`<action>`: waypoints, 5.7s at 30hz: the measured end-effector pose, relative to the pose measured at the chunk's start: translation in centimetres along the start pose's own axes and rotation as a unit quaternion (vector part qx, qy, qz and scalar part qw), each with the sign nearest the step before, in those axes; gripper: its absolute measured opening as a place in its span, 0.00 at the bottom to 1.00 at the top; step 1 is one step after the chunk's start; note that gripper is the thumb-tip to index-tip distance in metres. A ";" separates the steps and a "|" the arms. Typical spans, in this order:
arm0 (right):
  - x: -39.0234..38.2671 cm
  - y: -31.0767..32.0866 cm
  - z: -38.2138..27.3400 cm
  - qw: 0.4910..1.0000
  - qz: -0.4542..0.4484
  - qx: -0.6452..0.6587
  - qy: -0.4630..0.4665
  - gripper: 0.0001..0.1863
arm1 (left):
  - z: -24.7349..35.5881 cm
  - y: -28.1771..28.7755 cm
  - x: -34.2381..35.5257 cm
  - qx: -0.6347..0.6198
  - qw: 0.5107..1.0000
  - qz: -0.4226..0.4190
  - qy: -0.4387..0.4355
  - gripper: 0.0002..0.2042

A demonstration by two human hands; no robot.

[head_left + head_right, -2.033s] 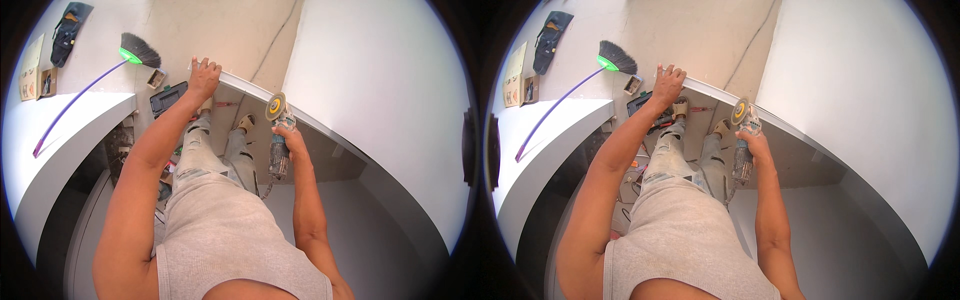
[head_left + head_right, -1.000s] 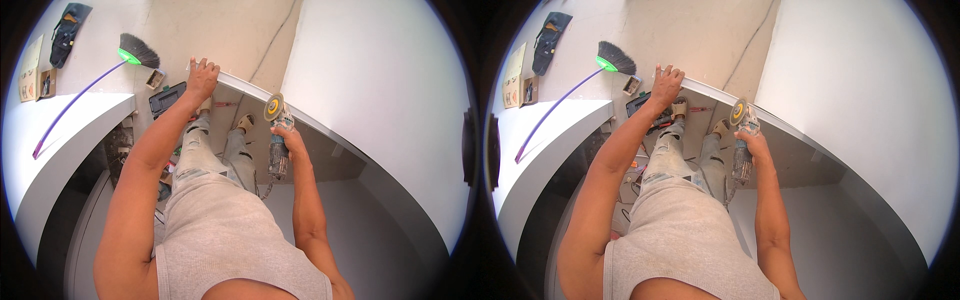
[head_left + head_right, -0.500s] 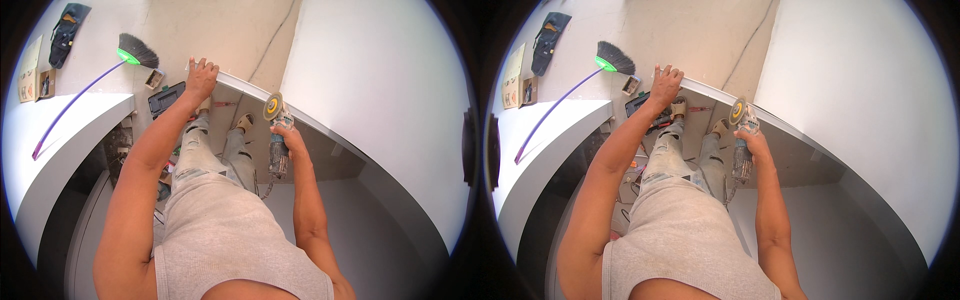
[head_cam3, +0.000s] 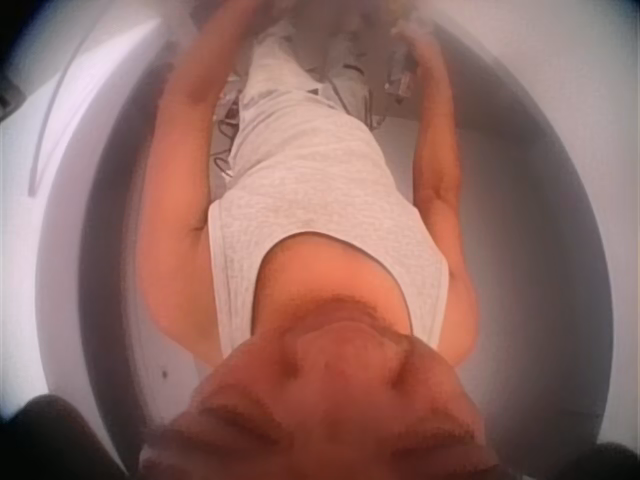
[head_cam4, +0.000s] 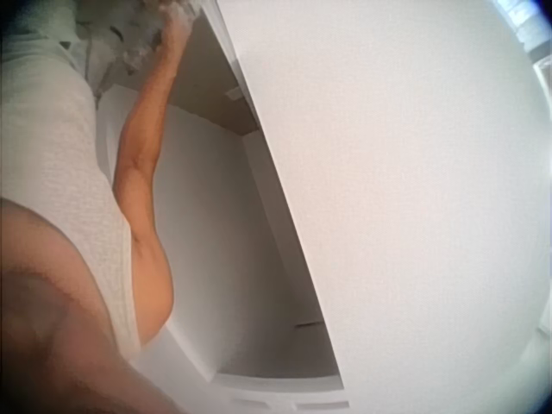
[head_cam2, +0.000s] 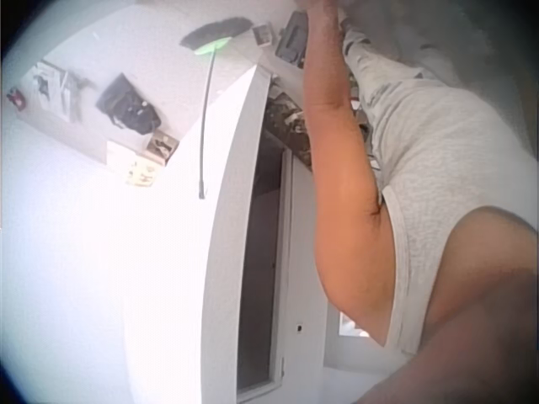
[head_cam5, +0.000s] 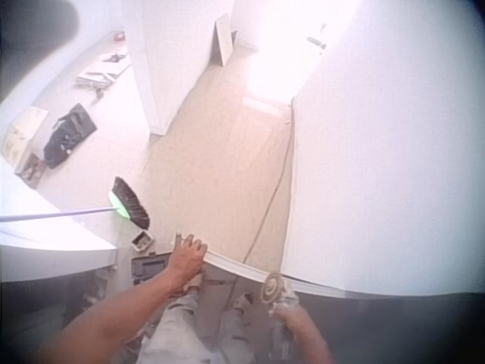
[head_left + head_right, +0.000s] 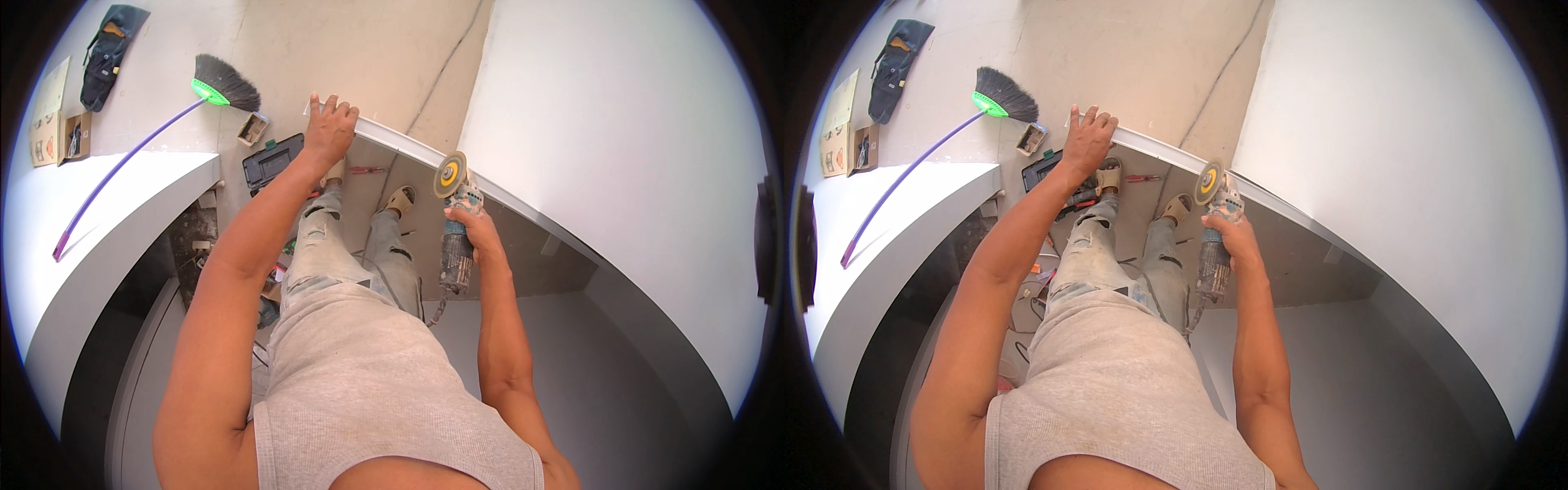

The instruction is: The person plugs in a power tool and uses an angle grinder to cut a white plastic molding strip. They then use a utility knife to trim and clean the edges of the installed molding on a white cabinet.

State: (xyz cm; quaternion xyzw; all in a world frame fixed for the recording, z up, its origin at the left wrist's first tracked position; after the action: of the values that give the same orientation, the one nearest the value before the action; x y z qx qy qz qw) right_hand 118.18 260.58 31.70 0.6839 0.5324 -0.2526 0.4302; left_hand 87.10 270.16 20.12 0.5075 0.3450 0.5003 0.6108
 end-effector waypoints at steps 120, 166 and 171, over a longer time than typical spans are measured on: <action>0.0 8.1 24.5 0.646 0.118 0.754 0.025 0.24 | -0.2 -7.1 4.1 0.083 0.989 -0.121 -0.014 0.40; 16.5 59.9 47.5 0.811 0.188 0.475 0.285 0.24 | 29.8 -36.7 -23.0 -0.008 0.909 -0.374 0.183 0.21; 19.5 65.8 43.9 0.846 0.164 0.433 0.266 0.23 | 37.5 -41.1 -29.4 -0.080 0.904 -0.342 0.245 0.20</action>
State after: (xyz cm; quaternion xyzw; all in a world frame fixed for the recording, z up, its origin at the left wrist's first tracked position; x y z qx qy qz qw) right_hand 191.27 228.72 15.00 0.9191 0.3427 -0.1917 -0.0320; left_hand 124.99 232.28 -12.85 0.1691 0.5948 0.3950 0.6794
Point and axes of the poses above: each hand's wrist, its own x-axis towards the middle knuckle, its own y-axis out of the back of the hand, z = x × y, the point moved 1 cm from there along x, towards the middle knuckle, and after that the axes turned 5 degrees about z, right-handed, at the moved point
